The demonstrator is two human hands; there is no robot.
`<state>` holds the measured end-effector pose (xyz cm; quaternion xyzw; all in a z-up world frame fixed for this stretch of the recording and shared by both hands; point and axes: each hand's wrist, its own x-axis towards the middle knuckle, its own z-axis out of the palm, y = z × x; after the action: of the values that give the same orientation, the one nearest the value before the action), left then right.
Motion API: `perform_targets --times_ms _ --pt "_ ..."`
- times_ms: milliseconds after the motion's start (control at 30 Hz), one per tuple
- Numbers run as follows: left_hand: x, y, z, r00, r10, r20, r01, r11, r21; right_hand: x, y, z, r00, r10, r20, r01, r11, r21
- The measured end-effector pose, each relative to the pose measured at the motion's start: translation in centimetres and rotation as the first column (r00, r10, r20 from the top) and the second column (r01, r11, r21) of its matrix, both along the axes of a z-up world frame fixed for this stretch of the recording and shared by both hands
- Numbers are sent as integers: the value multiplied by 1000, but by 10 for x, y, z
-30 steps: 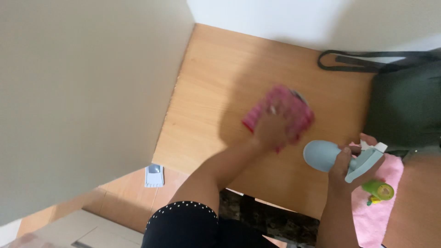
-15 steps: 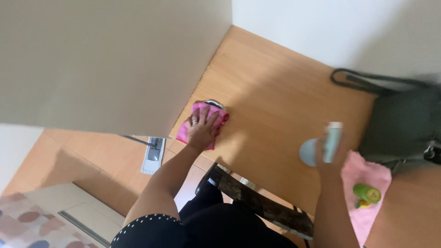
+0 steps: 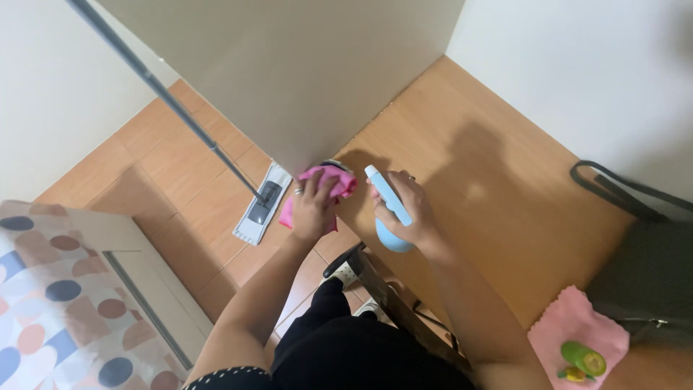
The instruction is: The person moves a backpack and clothes from a bed to a chair, then uses a spray bottle and a pink cloth to wipe down a wooden table and the adjacent wall. The person also wipes the wall near a door and the side of a wardrobe.
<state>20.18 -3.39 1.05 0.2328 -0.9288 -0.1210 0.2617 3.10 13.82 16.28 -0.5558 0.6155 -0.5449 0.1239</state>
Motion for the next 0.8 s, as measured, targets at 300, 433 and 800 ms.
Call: perform_targets --times_ms 300,433,800 --pt "29 9 130 907 190 -375 -239 967 -89 2 -8 -5 999 6 43 -4 999 -49" --pt "27 2 163 913 199 -357 -277 944 -181 -1 -6 -11 1000 16 -24 -18 995 -101" --pt "-85 -87 123 936 186 298 141 578 -804 -35 17 -51 973 -231 2 231 972 -35"
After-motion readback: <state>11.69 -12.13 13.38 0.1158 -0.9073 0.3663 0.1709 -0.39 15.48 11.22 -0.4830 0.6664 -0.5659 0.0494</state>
